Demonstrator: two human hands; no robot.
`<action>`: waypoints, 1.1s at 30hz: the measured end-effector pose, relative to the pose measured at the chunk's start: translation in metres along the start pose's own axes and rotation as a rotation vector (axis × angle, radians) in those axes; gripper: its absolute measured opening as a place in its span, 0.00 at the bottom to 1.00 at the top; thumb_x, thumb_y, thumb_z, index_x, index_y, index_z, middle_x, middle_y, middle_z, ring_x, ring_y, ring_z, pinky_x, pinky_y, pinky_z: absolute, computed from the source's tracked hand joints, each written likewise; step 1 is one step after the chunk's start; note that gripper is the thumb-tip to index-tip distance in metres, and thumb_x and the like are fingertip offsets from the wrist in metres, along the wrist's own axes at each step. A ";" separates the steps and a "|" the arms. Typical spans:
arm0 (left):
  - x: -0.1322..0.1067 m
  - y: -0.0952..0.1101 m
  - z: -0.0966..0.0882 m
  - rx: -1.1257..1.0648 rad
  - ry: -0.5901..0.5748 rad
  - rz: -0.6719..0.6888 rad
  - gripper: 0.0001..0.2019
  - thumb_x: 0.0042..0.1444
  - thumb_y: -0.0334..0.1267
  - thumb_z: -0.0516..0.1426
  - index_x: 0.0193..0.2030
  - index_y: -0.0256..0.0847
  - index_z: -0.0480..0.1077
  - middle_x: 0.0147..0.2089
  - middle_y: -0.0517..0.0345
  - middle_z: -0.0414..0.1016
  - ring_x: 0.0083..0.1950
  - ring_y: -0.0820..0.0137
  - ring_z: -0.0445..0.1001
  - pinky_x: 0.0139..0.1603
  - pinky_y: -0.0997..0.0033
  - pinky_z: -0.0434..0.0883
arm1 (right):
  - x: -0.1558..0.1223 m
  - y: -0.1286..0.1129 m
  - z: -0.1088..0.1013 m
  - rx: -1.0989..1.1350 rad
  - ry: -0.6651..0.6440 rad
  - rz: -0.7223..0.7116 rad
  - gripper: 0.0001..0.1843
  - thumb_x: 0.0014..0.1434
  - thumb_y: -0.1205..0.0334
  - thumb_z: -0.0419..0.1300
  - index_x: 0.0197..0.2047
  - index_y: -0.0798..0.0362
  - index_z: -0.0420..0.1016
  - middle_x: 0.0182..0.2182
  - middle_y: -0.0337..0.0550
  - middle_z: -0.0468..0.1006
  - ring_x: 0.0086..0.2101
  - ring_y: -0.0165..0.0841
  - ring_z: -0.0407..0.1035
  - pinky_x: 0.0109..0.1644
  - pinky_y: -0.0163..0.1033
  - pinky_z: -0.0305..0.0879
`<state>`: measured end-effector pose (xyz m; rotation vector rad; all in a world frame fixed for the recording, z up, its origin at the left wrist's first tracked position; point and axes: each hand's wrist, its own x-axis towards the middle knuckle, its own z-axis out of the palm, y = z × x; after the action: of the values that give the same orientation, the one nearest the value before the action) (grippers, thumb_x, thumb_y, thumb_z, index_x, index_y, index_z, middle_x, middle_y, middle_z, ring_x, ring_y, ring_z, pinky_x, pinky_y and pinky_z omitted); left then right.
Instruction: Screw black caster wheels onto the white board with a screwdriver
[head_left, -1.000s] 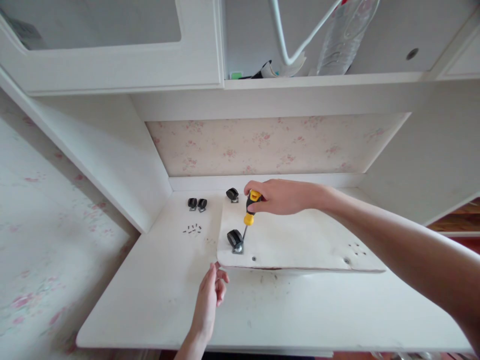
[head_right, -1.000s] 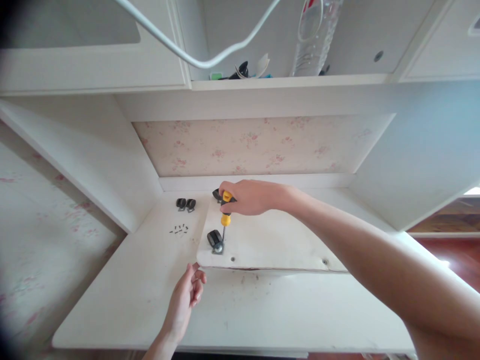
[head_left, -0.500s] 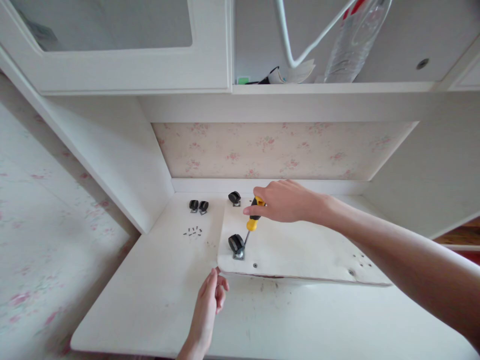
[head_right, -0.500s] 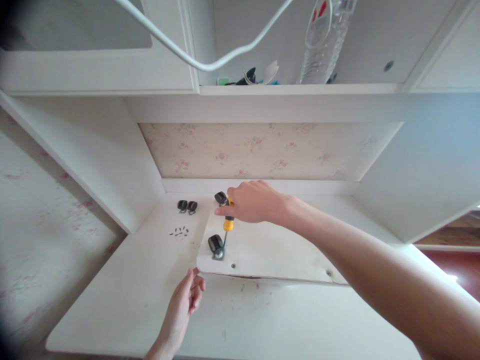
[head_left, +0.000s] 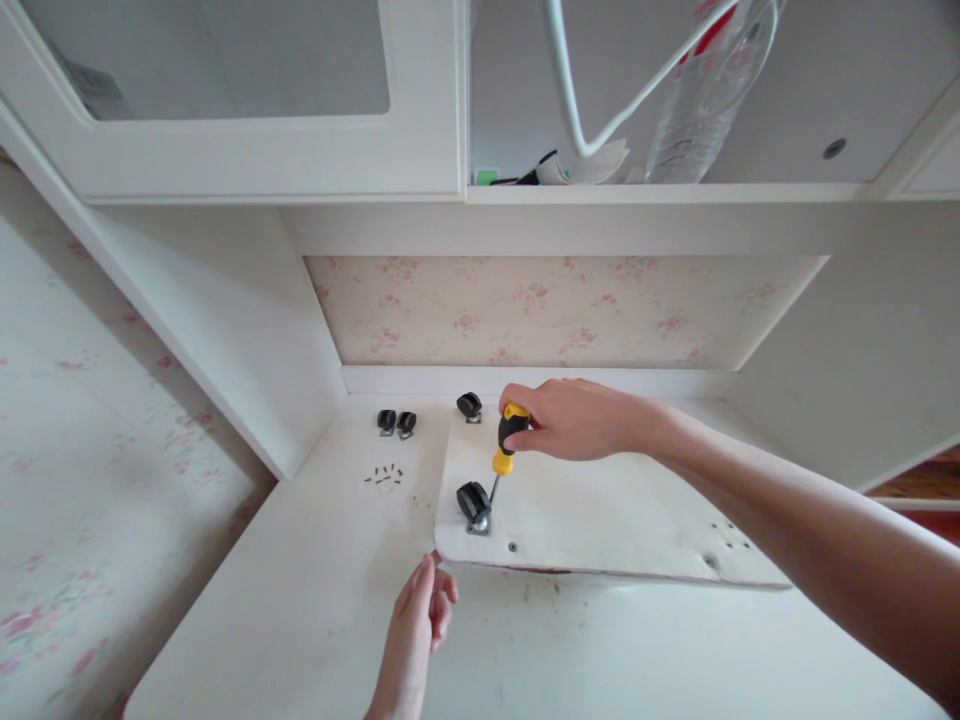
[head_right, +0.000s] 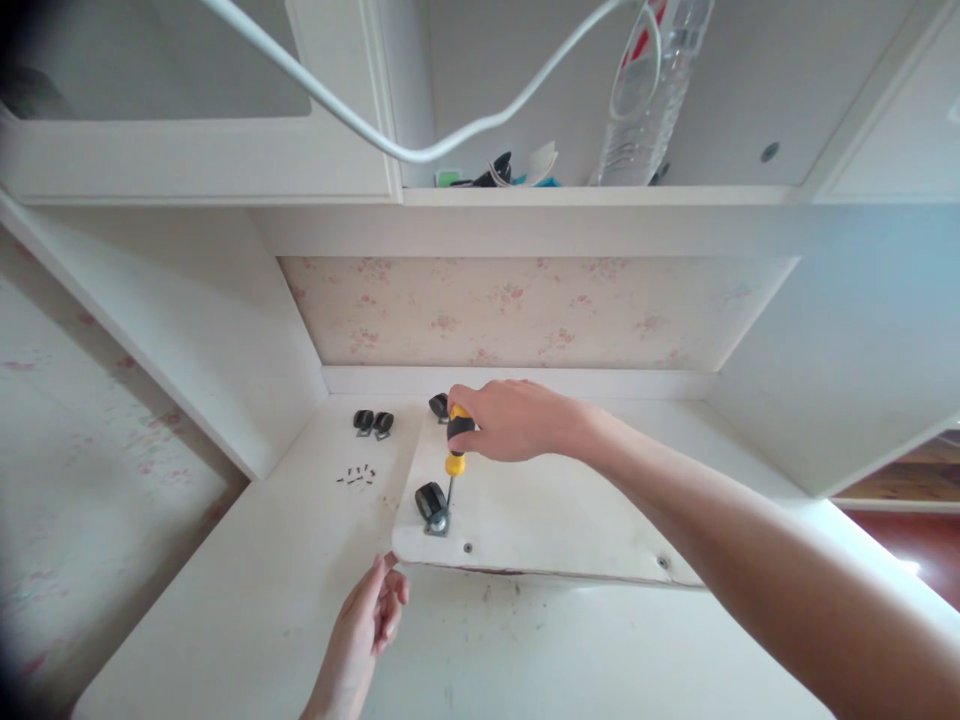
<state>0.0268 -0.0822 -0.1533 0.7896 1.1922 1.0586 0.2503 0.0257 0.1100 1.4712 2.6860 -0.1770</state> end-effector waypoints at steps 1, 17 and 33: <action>-0.001 0.001 0.000 -0.003 -0.002 -0.002 0.27 0.57 0.65 0.54 0.27 0.40 0.68 0.19 0.65 0.59 0.19 0.78 0.49 0.20 0.75 0.46 | 0.001 -0.001 0.002 -0.064 0.033 0.053 0.30 0.64 0.34 0.46 0.47 0.51 0.72 0.34 0.52 0.80 0.34 0.44 0.74 0.32 0.42 0.59; 0.001 0.001 0.000 -0.039 -0.029 -0.009 0.28 0.58 0.65 0.54 0.25 0.38 0.68 0.17 0.67 0.56 0.18 0.80 0.48 0.20 0.76 0.44 | -0.002 -0.008 0.004 0.044 0.029 -0.009 0.27 0.66 0.38 0.46 0.55 0.47 0.68 0.37 0.46 0.81 0.34 0.42 0.75 0.34 0.41 0.60; 0.000 0.003 0.000 -0.050 0.001 -0.026 0.29 0.54 0.66 0.57 0.23 0.37 0.69 0.19 0.64 0.61 0.18 0.81 0.49 0.20 0.75 0.44 | 0.003 -0.009 0.014 -0.179 0.164 0.134 0.33 0.64 0.32 0.42 0.39 0.52 0.73 0.27 0.49 0.78 0.29 0.45 0.74 0.30 0.41 0.56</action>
<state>0.0256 -0.0814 -0.1502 0.7334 1.1693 1.0636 0.2410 0.0211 0.0969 1.6664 2.6285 0.1946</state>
